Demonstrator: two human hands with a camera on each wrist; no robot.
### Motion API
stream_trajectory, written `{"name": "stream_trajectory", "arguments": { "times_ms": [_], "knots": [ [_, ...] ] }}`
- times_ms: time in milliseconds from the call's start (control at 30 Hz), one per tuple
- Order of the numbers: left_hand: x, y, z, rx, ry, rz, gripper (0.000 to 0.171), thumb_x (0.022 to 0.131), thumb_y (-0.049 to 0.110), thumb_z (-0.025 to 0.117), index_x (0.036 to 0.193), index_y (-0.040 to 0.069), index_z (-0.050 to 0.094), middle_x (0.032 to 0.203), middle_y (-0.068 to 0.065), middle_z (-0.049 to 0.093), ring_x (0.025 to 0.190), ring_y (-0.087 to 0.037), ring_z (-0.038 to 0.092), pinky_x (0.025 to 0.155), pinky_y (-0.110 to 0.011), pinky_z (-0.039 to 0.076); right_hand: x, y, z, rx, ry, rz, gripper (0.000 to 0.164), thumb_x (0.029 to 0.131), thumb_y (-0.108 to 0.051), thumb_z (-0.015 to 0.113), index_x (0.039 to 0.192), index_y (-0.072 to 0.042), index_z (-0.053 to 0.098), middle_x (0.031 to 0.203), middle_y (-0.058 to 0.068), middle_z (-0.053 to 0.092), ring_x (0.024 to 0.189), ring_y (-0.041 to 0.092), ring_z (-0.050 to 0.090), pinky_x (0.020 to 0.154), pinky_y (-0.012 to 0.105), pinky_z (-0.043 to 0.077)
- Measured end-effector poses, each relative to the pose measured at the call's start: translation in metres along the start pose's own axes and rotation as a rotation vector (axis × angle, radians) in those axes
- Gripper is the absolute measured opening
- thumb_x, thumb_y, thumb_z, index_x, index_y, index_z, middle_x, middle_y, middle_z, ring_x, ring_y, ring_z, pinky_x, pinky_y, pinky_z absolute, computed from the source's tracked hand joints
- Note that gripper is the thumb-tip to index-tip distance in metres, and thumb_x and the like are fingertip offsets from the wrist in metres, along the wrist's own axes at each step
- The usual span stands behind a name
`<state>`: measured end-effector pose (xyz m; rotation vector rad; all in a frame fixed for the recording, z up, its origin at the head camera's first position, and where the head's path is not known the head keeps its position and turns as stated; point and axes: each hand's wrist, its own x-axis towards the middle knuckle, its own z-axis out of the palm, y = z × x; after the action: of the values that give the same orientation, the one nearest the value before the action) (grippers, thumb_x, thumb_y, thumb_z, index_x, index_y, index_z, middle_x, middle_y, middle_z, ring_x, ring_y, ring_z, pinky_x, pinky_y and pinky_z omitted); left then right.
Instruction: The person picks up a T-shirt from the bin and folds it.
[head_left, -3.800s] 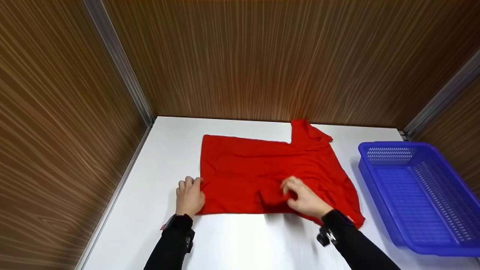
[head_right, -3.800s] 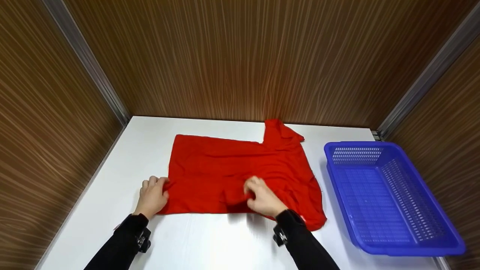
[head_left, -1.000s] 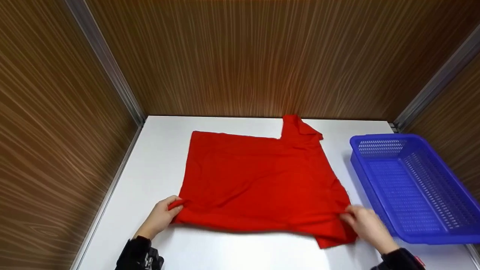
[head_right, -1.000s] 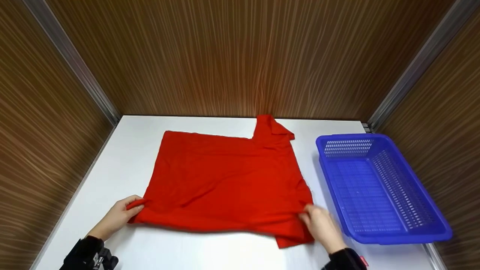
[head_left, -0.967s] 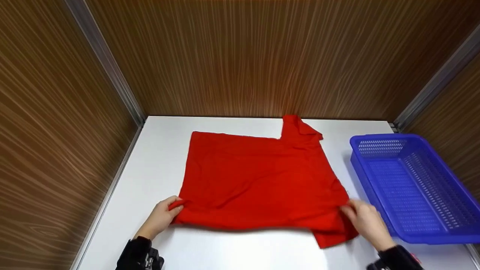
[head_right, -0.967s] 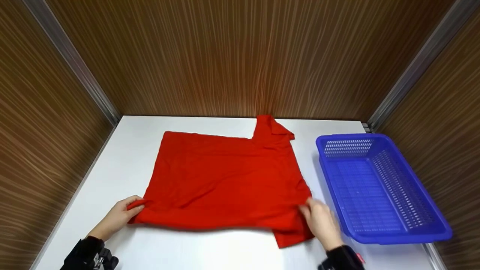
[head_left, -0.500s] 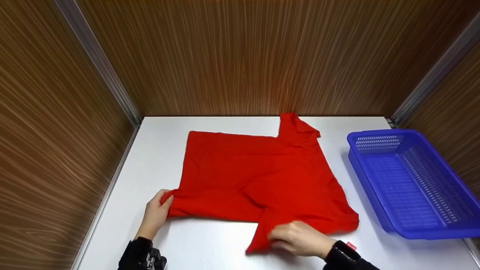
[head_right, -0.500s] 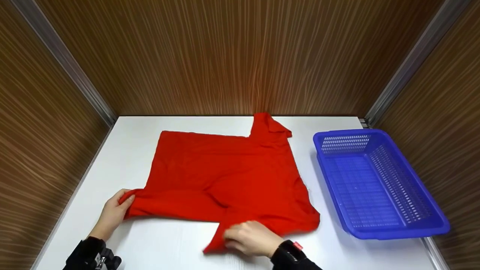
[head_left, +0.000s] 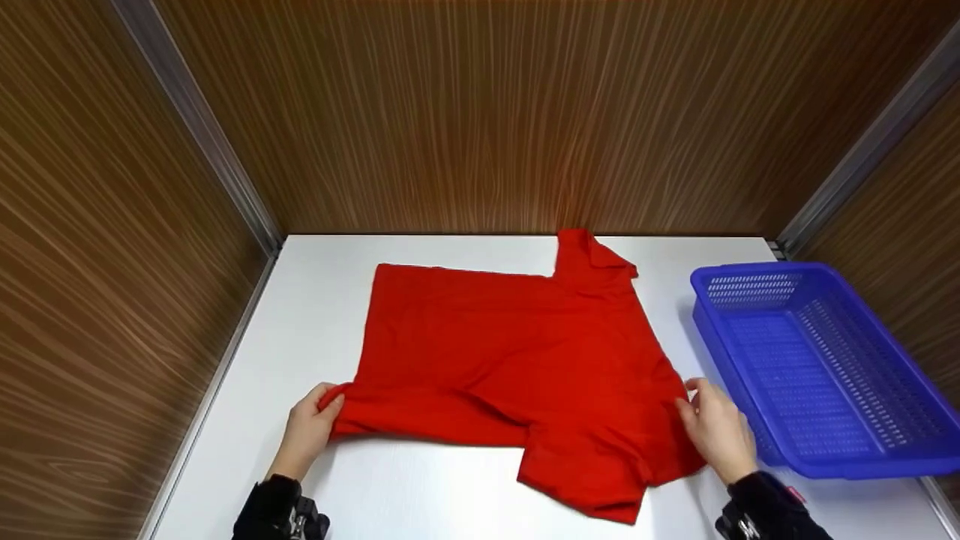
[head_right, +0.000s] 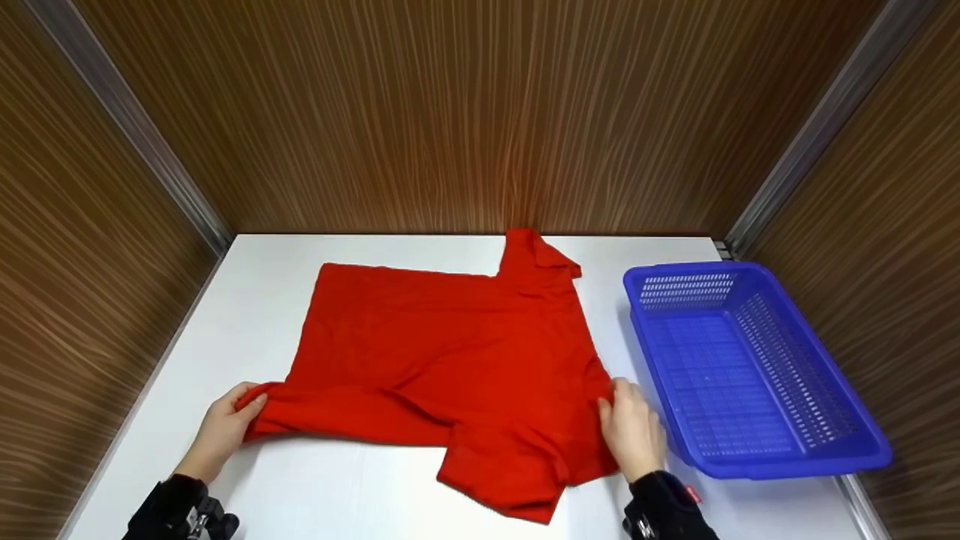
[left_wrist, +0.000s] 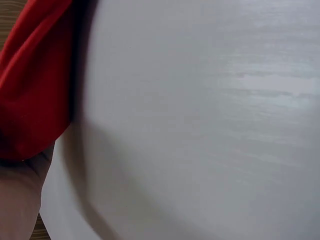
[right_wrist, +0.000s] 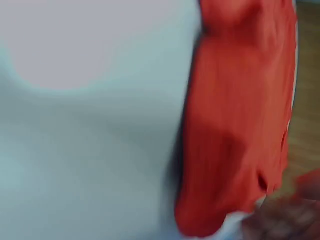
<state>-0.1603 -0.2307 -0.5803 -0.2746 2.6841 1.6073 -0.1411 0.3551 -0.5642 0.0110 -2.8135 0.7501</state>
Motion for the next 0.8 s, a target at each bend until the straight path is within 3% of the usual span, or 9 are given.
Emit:
{"name": "stream_trajectory", "arguments": {
  "times_ms": [33, 100, 200, 367, 500, 600, 667, 733, 800],
  "knots": [
    [0.0, 0.0, 0.0, -0.005, -0.001, -0.005, 0.014, 0.102, 0.007, 0.058, 0.112, 0.005, 0.067, 0.11, -0.012, 0.068, 0.099, -0.023, 0.054, 0.088, -0.034, 0.041, 0.003, 0.004, -0.001, -0.051, -0.011, 0.045, 0.041, 0.091, -0.018, 0.076, 0.113, 0.011, 0.057, 0.09, 0.028, 0.063, 0.078, 0.047, 0.063, 0.069, 0.058, 0.051],
    [-0.001, -0.001, 0.0, -0.013, -0.003, -0.014, 0.013, 0.102, 0.007, 0.058, 0.111, 0.005, 0.067, 0.109, -0.012, 0.067, 0.098, -0.023, 0.053, 0.087, -0.034, 0.04, 0.009, 0.009, -0.001, -0.047, -0.158, 0.157, 0.058, 0.089, -0.025, 0.079, 0.114, 0.016, 0.046, 0.093, 0.034, 0.059, 0.085, 0.053, 0.061, 0.075, 0.062, 0.049],
    [-0.002, -0.002, 0.001, -0.015, -0.006, -0.018, 0.013, 0.101, 0.007, 0.059, 0.111, 0.005, 0.068, 0.108, -0.012, 0.068, 0.098, -0.023, 0.054, 0.088, -0.034, 0.041, 0.017, 0.012, 0.001, 0.048, -0.321, 0.263, 0.058, 0.085, -0.025, 0.081, 0.105, 0.018, 0.047, 0.091, 0.032, 0.06, 0.086, 0.046, 0.062, 0.078, 0.056, 0.052],
    [-0.003, -0.002, -0.002, -0.01, -0.024, -0.015, 0.011, 0.1, 0.007, 0.061, 0.107, 0.004, 0.068, 0.103, -0.01, 0.068, 0.094, -0.021, 0.053, 0.085, -0.032, 0.041, 0.025, 0.008, 0.003, 0.431, -0.336, 0.397, 0.043, 0.091, -0.012, 0.07, 0.121, 0.013, 0.052, 0.104, 0.017, 0.065, 0.091, 0.025, 0.063, 0.079, 0.034, 0.053],
    [-0.004, -0.003, -0.004, -0.038, -0.037, -0.026, 0.01, 0.1, 0.006, 0.061, 0.106, 0.004, 0.068, 0.102, -0.01, 0.068, 0.093, -0.02, 0.052, 0.084, -0.03, 0.04, 0.031, 0.006, -0.001, 0.945, -0.322, 0.516, 0.024, 0.101, -0.015, 0.061, 0.12, -0.013, 0.048, 0.101, -0.001, 0.063, 0.092, 0.015, 0.062, 0.083, 0.029, 0.052],
    [-0.005, -0.003, -0.006, -0.059, -0.049, -0.032, 0.01, 0.1, 0.006, 0.061, 0.106, 0.003, 0.068, 0.103, -0.01, 0.067, 0.094, -0.019, 0.052, 0.085, -0.03, 0.04, 0.041, 0.009, -0.006, 1.219, -0.376, 0.572, 0.014, 0.107, -0.026, 0.053, 0.119, -0.029, 0.046, 0.105, -0.008, 0.064, 0.1, 0.012, 0.062, 0.089, 0.032, 0.052],
    [-0.005, -0.003, -0.007, -0.072, -0.057, -0.037, 0.011, 0.1, 0.006, 0.061, 0.107, 0.003, 0.068, 0.105, -0.01, 0.067, 0.095, -0.019, 0.053, 0.086, -0.03, 0.04, 0.049, 0.011, -0.009, 1.297, -0.451, 0.583, 0.016, 0.11, -0.033, 0.047, 0.126, -0.036, 0.049, 0.115, -0.009, 0.062, 0.106, 0.011, 0.06, 0.093, 0.033, 0.05],
    [-0.006, -0.003, -0.007, -0.082, -0.065, -0.04, 0.011, 0.1, 0.007, 0.061, 0.108, 0.003, 0.069, 0.107, -0.01, 0.067, 0.097, -0.019, 0.053, 0.088, -0.031, 0.04, 0.058, 0.013, -0.011, 1.304, -0.546, 0.59, 0.024, 0.11, -0.039, 0.043, 0.132, -0.039, 0.052, 0.125, -0.007, 0.056, 0.112, 0.015, 0.056, 0.095, 0.037, 0.049],
    [-0.007, -0.003, -0.007, -0.092, -0.068, -0.045, 0.011, 0.1, 0.007, 0.062, 0.108, 0.003, 0.069, 0.106, -0.01, 0.067, 0.096, -0.019, 0.052, 0.087, -0.03, 0.04, 0.065, 0.012, -0.011, 1.304, -0.59, 0.631, 0.026, 0.11, -0.042, 0.043, 0.126, -0.036, 0.063, 0.123, -0.006, 0.054, 0.108, 0.015, 0.054, 0.092, 0.035, 0.048]
  ]
}}
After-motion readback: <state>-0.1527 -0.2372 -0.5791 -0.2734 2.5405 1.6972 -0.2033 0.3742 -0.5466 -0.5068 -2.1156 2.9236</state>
